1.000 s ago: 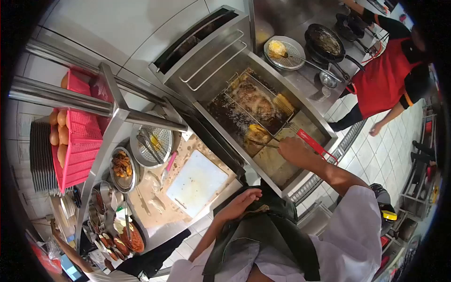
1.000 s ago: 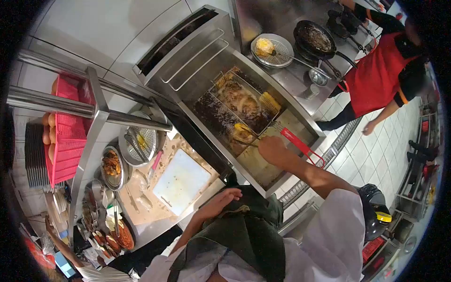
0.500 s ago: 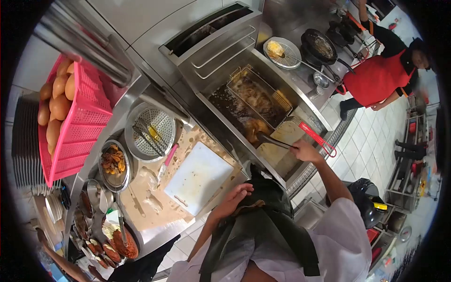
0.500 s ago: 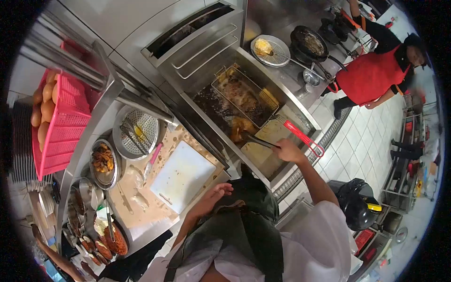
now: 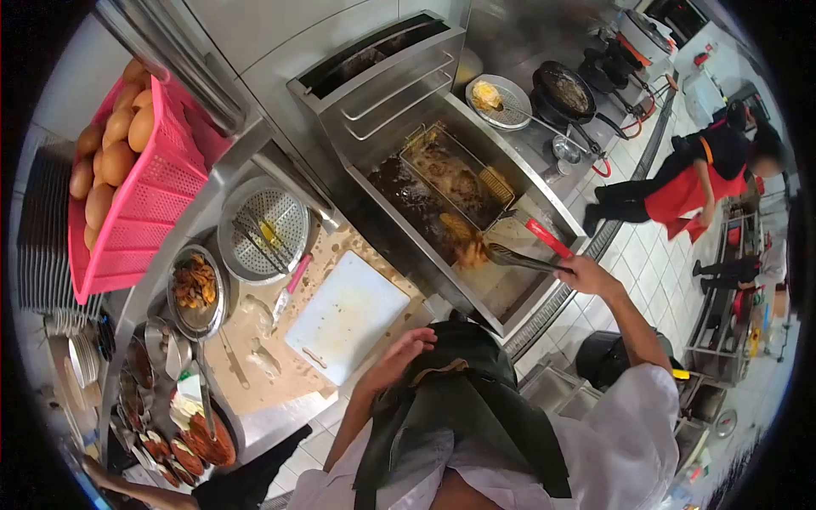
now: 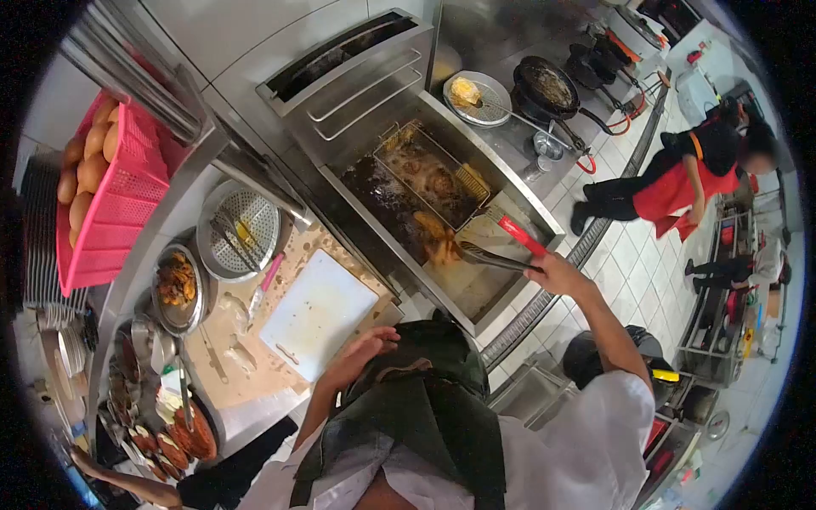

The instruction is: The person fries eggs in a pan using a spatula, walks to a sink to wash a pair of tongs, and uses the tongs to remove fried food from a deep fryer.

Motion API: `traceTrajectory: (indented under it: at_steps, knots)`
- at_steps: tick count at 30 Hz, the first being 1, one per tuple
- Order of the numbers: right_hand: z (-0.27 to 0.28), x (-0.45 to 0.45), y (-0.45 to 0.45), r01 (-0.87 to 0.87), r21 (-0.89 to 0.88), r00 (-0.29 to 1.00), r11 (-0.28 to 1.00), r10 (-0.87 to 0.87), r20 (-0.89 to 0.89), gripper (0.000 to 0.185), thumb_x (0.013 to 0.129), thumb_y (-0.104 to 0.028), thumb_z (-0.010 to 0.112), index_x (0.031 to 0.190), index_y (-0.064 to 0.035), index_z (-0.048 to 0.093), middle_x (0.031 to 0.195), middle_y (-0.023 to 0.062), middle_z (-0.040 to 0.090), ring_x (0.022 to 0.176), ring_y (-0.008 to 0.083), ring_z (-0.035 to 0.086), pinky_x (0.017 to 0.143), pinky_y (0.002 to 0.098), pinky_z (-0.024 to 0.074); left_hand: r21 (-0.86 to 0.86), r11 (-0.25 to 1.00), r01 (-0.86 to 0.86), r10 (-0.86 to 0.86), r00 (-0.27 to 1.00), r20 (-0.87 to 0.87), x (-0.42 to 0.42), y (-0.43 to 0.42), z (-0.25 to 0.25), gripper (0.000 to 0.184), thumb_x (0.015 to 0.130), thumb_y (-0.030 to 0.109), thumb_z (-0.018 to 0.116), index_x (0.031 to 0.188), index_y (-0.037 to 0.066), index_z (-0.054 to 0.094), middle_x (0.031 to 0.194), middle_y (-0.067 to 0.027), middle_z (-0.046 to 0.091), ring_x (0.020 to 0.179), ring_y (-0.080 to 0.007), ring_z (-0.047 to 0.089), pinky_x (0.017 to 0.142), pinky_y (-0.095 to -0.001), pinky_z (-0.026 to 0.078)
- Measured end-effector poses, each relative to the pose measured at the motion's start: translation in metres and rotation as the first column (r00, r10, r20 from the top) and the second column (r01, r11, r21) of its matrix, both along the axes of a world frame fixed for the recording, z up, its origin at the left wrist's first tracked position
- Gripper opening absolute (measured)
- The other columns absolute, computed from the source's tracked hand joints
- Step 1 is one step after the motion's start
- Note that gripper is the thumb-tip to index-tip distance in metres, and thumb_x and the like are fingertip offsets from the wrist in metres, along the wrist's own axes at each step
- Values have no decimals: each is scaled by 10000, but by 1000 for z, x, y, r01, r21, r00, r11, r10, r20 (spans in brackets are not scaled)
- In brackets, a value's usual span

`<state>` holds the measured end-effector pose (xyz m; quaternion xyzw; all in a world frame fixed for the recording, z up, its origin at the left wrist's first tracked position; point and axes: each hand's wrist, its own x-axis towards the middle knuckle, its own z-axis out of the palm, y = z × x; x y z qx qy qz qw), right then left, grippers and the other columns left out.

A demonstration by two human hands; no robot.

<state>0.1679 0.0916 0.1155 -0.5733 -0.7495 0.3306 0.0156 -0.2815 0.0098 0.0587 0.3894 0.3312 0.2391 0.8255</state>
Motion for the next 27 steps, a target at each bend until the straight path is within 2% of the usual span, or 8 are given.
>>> traceTrajectory:
  at_steps: [2,4,5,7,9,12,17,27]
  knots:
    - [18,19,-19,-20,52,987,998,11,160,249,861,-259,604,958,-32,631,764,215,609,755,410,600,674,427,473,-20,998,-67,67,998,-20,1,-5,1,440,988,338,411,1314,43,407,1257,-102,494,1162,-202,490,998,-345,366]
    - [86,12,-17,64,26,997,998,-65,47,271,863,-266,604,999,-33,631,787,227,610,767,408,604,702,438,473,-47,992,-121,116,989,-89,3,-13,7,441,985,343,415,1316,50,408,1255,-100,498,1165,-204,489,993,-345,370]
    - [122,2,-3,93,-202,989,975,-67,132,275,858,-251,600,1012,-24,623,779,225,613,770,396,612,705,443,476,-83,988,-133,119,980,-157,6,-20,10,443,982,348,419,1317,58,409,1254,-99,501,1167,-207,487,989,-346,374]
    - [142,-30,20,41,-94,972,995,-18,235,244,854,-252,579,928,-25,630,772,212,621,759,374,621,697,441,482,-143,973,-179,158,977,-146,20,-29,11,439,984,350,412,1319,65,409,1262,-95,501,1168,-206,487,980,-341,378]
    - [62,-35,40,-217,229,954,949,157,254,210,835,-227,562,821,-27,624,749,184,629,732,359,627,667,436,494,-203,959,-197,174,977,-126,37,-35,1,448,981,351,423,1320,60,406,1266,-97,502,1169,-203,485,978,-340,380]
    - [-26,-105,72,-438,314,864,843,297,407,148,829,-180,549,790,-71,640,764,107,643,719,269,647,596,425,508,-146,970,-193,159,963,-218,60,-46,10,448,981,354,427,1317,58,409,1272,-96,504,1164,-189,486,980,-334,378]
    - [-147,-180,105,-252,-9,754,968,202,625,164,803,-149,576,880,-102,713,906,95,689,850,239,676,690,339,544,-198,917,-346,285,916,-281,68,-67,19,416,993,300,419,1317,40,406,1261,-80,525,1166,-185,487,997,-310,361]
    - [-89,-110,81,-295,-7,830,955,260,494,162,799,-118,550,862,-33,673,945,193,657,874,312,661,721,429,537,-104,948,-302,273,935,-226,20,-50,5,417,978,318,452,1285,36,452,1249,-80,528,1153,-189,498,981,-317,378]
